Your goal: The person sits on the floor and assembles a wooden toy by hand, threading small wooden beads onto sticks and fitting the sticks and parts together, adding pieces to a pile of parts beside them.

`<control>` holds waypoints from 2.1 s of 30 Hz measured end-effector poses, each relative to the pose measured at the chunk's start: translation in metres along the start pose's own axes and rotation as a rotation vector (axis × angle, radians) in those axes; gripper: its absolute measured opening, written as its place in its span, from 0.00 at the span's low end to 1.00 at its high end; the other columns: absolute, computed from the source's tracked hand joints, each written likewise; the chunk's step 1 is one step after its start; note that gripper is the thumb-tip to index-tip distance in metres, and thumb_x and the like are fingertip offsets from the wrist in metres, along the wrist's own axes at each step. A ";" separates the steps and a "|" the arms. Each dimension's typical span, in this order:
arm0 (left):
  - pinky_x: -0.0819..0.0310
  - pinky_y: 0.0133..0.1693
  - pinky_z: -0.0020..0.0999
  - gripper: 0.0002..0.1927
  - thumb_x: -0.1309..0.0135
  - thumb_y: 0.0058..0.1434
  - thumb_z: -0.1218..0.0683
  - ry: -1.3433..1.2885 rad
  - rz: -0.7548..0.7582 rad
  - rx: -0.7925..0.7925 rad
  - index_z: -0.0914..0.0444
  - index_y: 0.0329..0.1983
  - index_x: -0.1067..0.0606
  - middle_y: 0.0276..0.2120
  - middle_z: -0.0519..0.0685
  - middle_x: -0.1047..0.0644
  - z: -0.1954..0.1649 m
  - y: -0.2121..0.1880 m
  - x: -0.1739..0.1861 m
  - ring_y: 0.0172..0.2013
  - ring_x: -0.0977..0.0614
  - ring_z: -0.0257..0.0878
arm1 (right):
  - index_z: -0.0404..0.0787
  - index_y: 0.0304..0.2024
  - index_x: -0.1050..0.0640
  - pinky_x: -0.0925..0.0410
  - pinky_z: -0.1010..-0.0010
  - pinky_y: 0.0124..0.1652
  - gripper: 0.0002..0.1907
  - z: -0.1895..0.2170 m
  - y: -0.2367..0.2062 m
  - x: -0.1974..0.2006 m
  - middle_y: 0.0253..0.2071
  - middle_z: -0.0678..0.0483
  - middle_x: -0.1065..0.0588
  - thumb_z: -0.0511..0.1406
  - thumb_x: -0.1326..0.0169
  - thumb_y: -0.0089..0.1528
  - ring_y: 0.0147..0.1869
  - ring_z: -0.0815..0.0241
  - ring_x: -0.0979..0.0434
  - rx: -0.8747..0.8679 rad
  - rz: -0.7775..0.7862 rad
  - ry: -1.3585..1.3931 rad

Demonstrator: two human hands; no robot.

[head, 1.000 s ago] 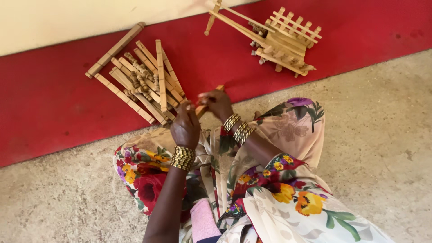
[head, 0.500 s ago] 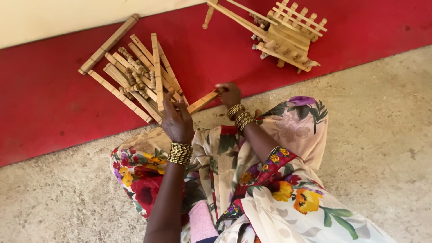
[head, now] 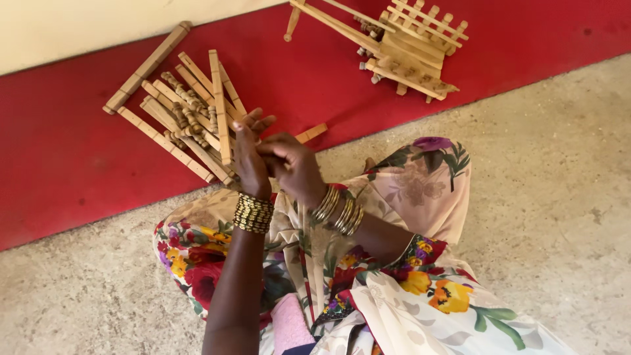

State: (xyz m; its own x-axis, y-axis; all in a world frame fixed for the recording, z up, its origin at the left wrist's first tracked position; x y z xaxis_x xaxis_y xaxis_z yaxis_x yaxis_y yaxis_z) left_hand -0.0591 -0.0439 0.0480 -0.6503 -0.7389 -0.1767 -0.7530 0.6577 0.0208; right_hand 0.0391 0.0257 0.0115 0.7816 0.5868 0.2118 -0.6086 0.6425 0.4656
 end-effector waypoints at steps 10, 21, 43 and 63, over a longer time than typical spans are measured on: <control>0.26 0.63 0.45 0.18 0.60 0.73 0.55 -0.001 0.043 -0.251 0.69 0.60 0.30 0.52 0.61 0.21 0.013 -0.004 0.005 0.56 0.20 0.49 | 0.37 0.41 0.18 0.24 0.75 0.31 0.07 -0.032 0.010 0.031 0.36 0.49 0.22 0.28 0.45 0.63 0.35 0.62 0.19 -0.141 -0.127 -0.146; 0.19 0.51 0.41 0.19 0.67 0.77 0.50 0.326 0.014 -0.324 0.64 0.60 0.30 0.49 0.57 0.19 -0.007 -0.004 -0.019 0.50 0.16 0.45 | 0.33 0.40 0.16 0.30 0.74 0.25 0.06 -0.057 0.022 0.053 0.30 0.47 0.20 0.28 0.43 0.64 0.27 0.63 0.22 -0.575 -0.078 0.166; 0.23 0.53 0.49 0.42 0.71 0.72 0.29 -0.157 -0.178 0.045 0.68 0.53 0.22 0.51 0.65 0.20 0.004 0.002 -0.006 0.50 0.19 0.51 | 0.35 0.60 0.28 0.21 0.68 0.48 0.22 0.023 0.007 0.012 0.55 0.44 0.27 0.31 0.42 0.63 0.53 0.51 0.20 0.122 0.022 -0.394; 0.28 0.64 0.47 0.15 0.65 0.73 0.59 -0.207 -0.146 -0.031 0.62 0.57 0.28 0.48 0.54 0.17 0.011 0.015 0.004 0.55 0.17 0.45 | 0.37 0.43 0.20 0.26 0.78 0.27 0.06 -0.050 -0.007 0.026 0.36 0.51 0.19 0.33 0.42 0.64 0.31 0.67 0.20 -0.658 -0.257 0.042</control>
State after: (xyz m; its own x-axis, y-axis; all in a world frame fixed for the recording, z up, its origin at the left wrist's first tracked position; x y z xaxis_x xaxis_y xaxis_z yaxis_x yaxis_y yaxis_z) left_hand -0.0717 -0.0352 0.0371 -0.5028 -0.7777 -0.3774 -0.8420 0.5394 0.0104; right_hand 0.0569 0.0612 -0.0289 0.9136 0.3870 0.1251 -0.3728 0.9198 -0.1225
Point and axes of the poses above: each hand's wrist, its own y-axis towards the middle knuckle, its own x-axis out of the back of the hand, z = x × y, the point moved 2 cm from there along y, towards the middle knuckle
